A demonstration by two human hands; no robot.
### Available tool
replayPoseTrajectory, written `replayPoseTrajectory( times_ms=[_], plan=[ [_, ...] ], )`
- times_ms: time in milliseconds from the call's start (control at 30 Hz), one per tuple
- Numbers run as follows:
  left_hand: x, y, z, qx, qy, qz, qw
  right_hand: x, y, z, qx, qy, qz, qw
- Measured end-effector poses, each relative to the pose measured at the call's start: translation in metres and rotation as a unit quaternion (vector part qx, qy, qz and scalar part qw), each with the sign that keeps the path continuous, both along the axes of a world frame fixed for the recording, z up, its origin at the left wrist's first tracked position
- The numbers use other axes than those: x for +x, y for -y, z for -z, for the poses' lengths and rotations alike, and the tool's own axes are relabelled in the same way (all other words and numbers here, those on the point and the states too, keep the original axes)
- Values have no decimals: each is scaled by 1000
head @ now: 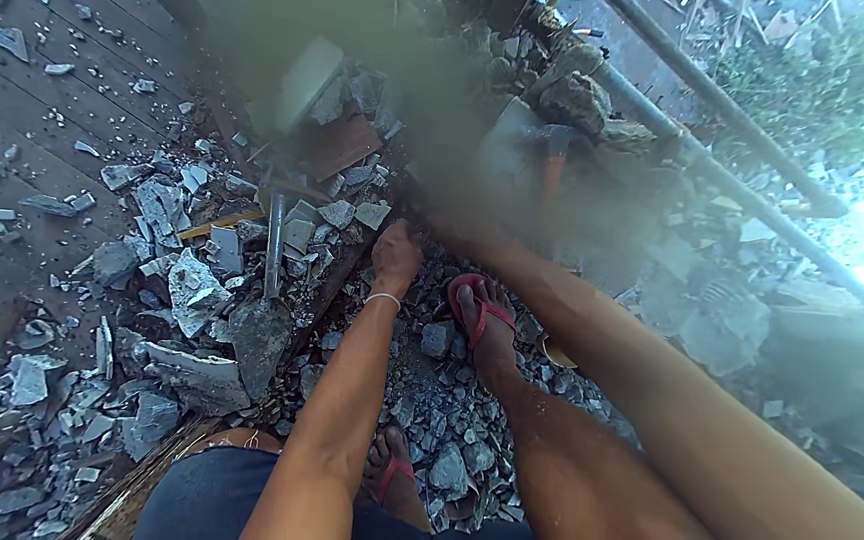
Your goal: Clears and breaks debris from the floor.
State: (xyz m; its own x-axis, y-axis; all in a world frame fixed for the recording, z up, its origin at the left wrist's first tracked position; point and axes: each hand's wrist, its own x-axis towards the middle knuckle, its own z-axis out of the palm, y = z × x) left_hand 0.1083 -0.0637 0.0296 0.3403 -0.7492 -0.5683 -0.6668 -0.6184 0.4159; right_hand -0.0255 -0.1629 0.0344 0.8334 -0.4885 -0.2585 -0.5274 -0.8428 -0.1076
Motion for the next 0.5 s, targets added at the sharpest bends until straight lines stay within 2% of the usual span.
replayPoseTrajectory(
  times_ms=[100,167,333,500],
  plan=[
    [-2,4,0,-11,-21,-23,999,-7,-5,-5,18,9,4,1000],
    [-1,11,2,-8,-34,-18,999,-21,-17,-2,-4,48,6,999],
    [-1,25,11,-14,-30,34,999,-36,-44,-6,-19,45,78,996],
    [-2,23,12,-4,-24,68,997,-32,-36,6,-43,51,127,990]
  ],
)
